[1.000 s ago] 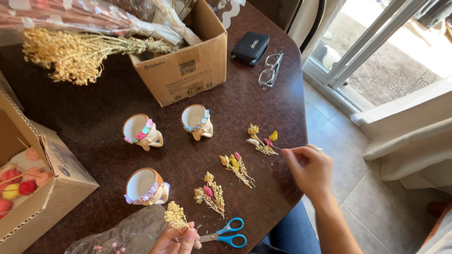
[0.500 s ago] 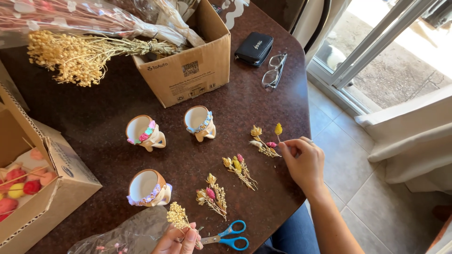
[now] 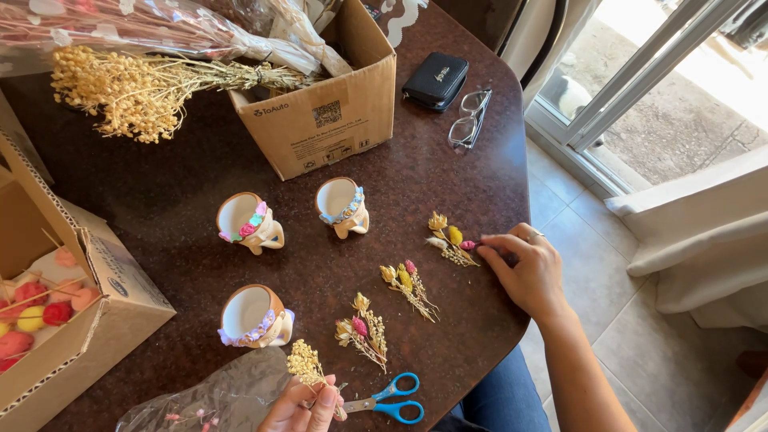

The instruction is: Trimming dried flower stems with scissors and arranging them into small decorative pots on a table.

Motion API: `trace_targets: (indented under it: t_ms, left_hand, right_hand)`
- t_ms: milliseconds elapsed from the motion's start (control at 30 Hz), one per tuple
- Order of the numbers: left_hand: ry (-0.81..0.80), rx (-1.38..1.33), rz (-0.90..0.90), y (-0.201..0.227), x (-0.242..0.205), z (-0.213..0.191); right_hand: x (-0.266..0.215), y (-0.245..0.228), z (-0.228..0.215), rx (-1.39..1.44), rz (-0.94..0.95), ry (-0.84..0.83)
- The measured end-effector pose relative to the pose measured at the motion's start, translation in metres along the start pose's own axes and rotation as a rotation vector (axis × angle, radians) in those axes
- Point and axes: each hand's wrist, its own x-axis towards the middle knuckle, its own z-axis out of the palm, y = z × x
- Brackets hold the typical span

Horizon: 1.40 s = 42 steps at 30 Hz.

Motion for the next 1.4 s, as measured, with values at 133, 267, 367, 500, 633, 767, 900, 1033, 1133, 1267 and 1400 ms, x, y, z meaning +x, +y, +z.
trace_targets:
  t_ms: [133, 267, 367, 500, 633, 767, 900, 1033, 1133, 1267, 1400]
  left_hand:
    - [0.011, 0.023, -0.024, 0.004, 0.000, 0.001]
    - [0.034, -0.016, -0.064, 0.036, -0.006, 0.023]
    - [0.045, -0.129, -0.127, 0.054, -0.007, 0.036]
    - [-0.136, -0.246, -0.128, 0.086, -0.012, 0.045]
    - [-0.197, -0.114, -0.036, 0.100, -0.021, 0.047]
    - [-0.117, -0.007, 0.049, 0.106, -0.030, 0.046]
    - [-0.089, 0.115, 0.187, 0.118, -0.035, 0.043]
    - [-0.086, 0.120, 0.030, 0.116, -0.034, 0.035]
    - [-0.125, 0.030, 0.009, 0.115, -0.035, 0.034]
    - [-0.164, 0.180, 0.126, 0.126, -0.035, 0.024]
    - [-0.125, 0.385, 0.324, 0.116, -0.037, 0.009]
  right_hand:
    - [-0.001, -0.007, -0.006, -0.039, 0.107, -0.059]
    - [-0.012, -0.032, -0.019, 0.133, 0.064, 0.053]
    - [-0.031, -0.074, -0.029, 0.350, 0.120, 0.202]
    - [-0.052, -0.149, -0.050, 0.605, -0.055, 0.008]
    - [-0.070, -0.178, -0.036, 0.929, -0.062, -0.524]
    - [-0.091, -0.178, -0.011, 1.207, 0.236, -0.681]
    - [-0.100, -0.178, 0.002, 1.234, 0.311, -0.602]
    - [-0.111, -0.170, 0.021, 1.384, 0.590, -0.644]
    - [-0.110, -0.180, 0.018, 1.246, 0.439, -0.616]
    - [-0.113, -0.197, 0.011, 1.104, 0.234, -0.556]
    - [-0.121, -0.214, 0.008, 1.000, -0.167, -0.373]
